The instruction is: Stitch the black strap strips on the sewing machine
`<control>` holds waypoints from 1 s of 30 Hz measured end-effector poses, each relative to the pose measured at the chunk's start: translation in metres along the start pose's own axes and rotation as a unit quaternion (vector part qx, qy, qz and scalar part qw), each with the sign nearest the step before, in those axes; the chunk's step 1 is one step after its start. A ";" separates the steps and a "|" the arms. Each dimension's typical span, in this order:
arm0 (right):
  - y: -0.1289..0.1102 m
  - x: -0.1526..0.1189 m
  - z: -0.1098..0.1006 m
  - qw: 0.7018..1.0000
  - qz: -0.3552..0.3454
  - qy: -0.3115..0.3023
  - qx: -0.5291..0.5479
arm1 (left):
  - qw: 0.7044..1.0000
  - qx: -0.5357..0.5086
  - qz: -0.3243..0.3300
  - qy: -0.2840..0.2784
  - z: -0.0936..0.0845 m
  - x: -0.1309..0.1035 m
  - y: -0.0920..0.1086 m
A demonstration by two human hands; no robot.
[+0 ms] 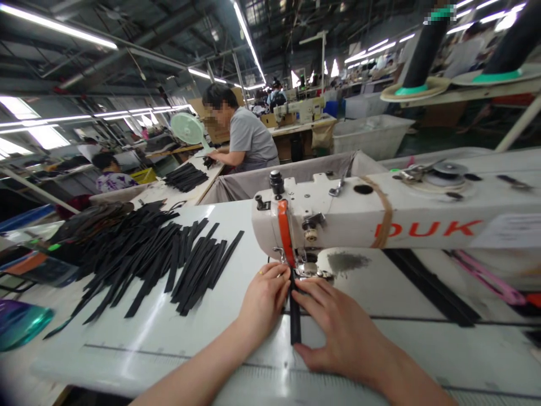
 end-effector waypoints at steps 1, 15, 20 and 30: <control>-0.001 0.001 -0.002 1.000 -0.004 0.006 0.009 | 1.000 -0.002 0.000 -0.003 0.000 0.000 0.000; 0.006 -0.002 -0.005 0.999 -0.008 0.035 0.007 | 0.999 -0.002 -0.012 -0.030 0.001 0.000 0.001; 0.013 0.000 -0.001 0.999 -0.001 0.029 -0.020 | 1.000 0.008 -0.008 -0.025 0.001 0.000 0.002; 0.014 0.006 -0.001 0.999 0.035 0.009 -0.024 | 0.999 0.027 -0.001 -0.032 0.002 0.000 0.003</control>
Point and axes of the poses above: each hand's wrist, its own x-axis towards the middle knuckle, its own z-axis out of the palm, y = z × x, the point moved 8 cm from there along x, towards the middle knuckle, and after that the axes turned 12 degrees about x, right-handed, at the moved point
